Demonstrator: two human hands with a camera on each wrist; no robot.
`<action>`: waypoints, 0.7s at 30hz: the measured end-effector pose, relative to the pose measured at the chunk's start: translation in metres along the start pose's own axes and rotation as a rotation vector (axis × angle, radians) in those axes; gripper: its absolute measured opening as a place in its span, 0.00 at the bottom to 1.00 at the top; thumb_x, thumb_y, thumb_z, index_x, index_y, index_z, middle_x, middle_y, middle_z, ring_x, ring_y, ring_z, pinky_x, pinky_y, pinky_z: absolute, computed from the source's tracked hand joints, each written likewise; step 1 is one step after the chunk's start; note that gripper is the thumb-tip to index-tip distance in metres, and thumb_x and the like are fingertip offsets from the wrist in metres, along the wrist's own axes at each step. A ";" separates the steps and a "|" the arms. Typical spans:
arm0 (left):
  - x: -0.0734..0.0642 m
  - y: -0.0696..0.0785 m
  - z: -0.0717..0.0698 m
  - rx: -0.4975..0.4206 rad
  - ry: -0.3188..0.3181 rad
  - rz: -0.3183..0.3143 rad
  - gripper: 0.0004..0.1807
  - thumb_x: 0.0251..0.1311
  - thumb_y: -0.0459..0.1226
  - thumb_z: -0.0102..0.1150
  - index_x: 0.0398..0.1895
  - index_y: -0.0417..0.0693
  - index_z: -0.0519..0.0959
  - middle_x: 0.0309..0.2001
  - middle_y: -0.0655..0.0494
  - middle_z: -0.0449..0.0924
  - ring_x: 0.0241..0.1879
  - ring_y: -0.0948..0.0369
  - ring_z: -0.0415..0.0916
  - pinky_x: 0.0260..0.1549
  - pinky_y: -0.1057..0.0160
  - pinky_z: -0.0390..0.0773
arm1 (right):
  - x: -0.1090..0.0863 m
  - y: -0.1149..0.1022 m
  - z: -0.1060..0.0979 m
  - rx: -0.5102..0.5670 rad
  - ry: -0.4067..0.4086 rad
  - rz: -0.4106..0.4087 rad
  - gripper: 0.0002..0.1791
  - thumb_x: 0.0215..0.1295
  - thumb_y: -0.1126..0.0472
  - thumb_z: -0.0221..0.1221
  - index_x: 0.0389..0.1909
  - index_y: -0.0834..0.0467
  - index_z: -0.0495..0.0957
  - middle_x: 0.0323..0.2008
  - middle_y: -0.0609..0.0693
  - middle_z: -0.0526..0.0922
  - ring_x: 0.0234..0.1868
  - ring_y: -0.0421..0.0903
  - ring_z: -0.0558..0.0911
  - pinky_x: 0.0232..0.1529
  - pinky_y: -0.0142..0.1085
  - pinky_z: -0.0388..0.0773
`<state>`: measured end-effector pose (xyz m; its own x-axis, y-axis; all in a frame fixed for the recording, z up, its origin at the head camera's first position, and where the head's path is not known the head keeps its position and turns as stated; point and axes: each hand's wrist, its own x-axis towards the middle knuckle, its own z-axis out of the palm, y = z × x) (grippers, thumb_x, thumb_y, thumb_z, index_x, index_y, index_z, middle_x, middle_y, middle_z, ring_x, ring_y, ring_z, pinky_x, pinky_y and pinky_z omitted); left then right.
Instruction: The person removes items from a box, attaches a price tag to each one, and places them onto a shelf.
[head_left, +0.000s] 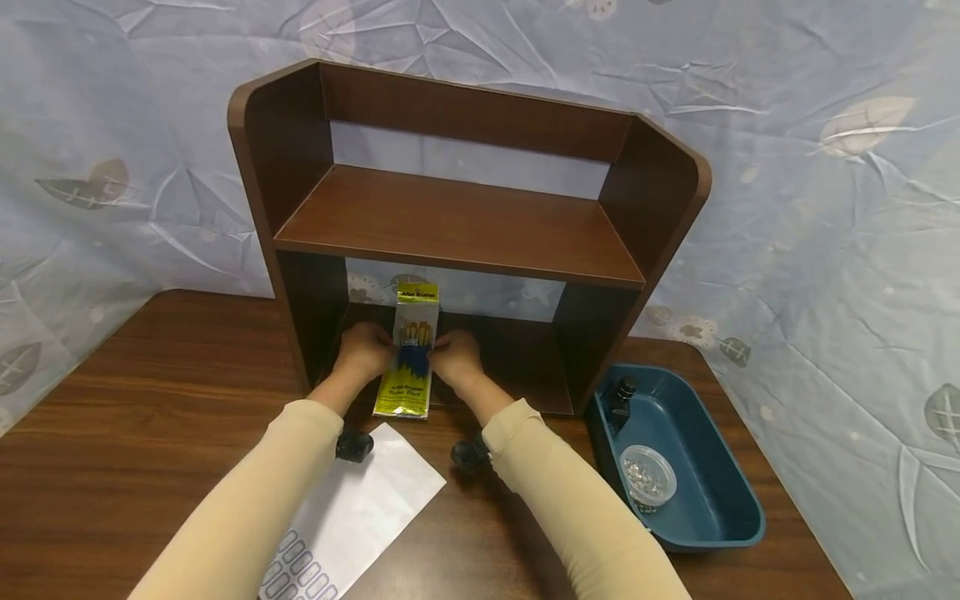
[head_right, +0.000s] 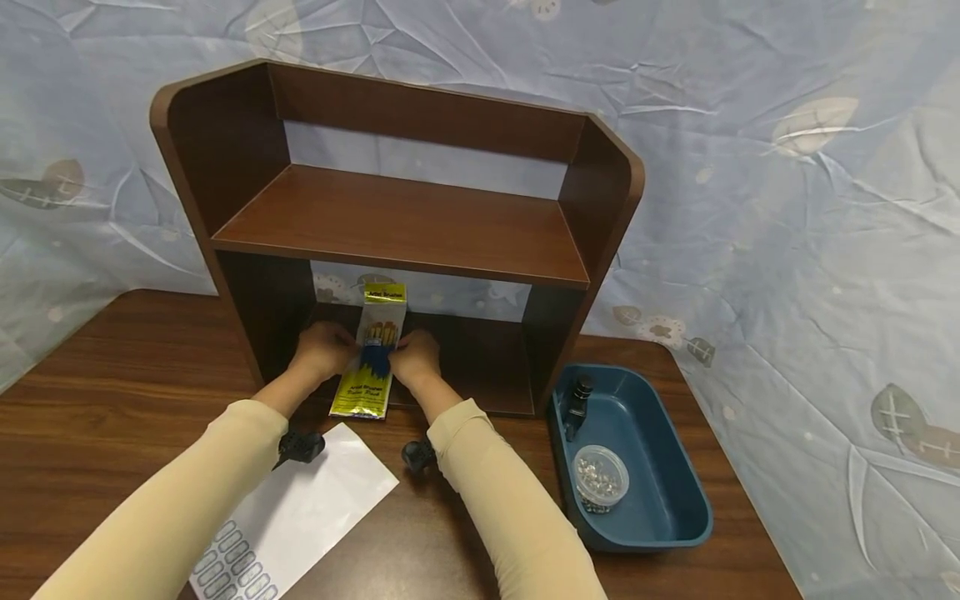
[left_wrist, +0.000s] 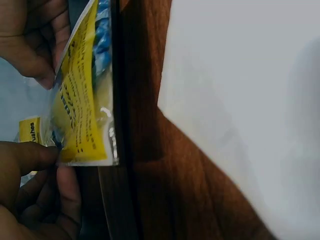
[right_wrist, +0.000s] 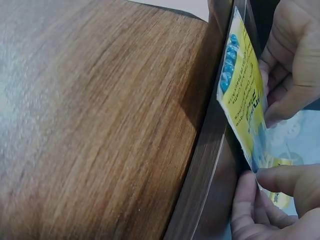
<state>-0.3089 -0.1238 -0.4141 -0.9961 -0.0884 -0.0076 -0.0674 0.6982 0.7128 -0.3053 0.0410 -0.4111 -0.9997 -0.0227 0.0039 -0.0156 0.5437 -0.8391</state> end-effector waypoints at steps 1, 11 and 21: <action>0.000 0.000 0.001 0.007 0.003 -0.001 0.14 0.64 0.35 0.58 0.43 0.31 0.85 0.49 0.32 0.84 0.44 0.44 0.80 0.42 0.50 0.84 | 0.000 0.000 0.000 -0.001 -0.005 0.002 0.12 0.65 0.72 0.60 0.48 0.73 0.81 0.47 0.69 0.85 0.44 0.63 0.89 0.43 0.43 0.88; 0.002 0.002 0.003 0.053 -0.005 -0.028 0.12 0.62 0.35 0.58 0.41 0.32 0.83 0.46 0.34 0.85 0.38 0.48 0.77 0.35 0.54 0.80 | 0.000 0.000 -0.001 -0.014 -0.005 0.024 0.12 0.65 0.72 0.60 0.48 0.71 0.81 0.48 0.67 0.85 0.50 0.62 0.86 0.48 0.45 0.86; 0.002 0.001 0.004 0.064 0.005 -0.038 0.09 0.58 0.35 0.59 0.31 0.36 0.83 0.36 0.41 0.82 0.32 0.51 0.73 0.29 0.57 0.76 | 0.002 0.001 -0.001 -0.016 0.004 0.013 0.12 0.63 0.72 0.61 0.46 0.72 0.82 0.48 0.66 0.85 0.49 0.61 0.85 0.44 0.41 0.85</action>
<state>-0.3112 -0.1209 -0.4164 -0.9924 -0.1192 -0.0306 -0.1092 0.7382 0.6657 -0.3069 0.0429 -0.4115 -0.9999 -0.0122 -0.0045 -0.0030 0.5573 -0.8303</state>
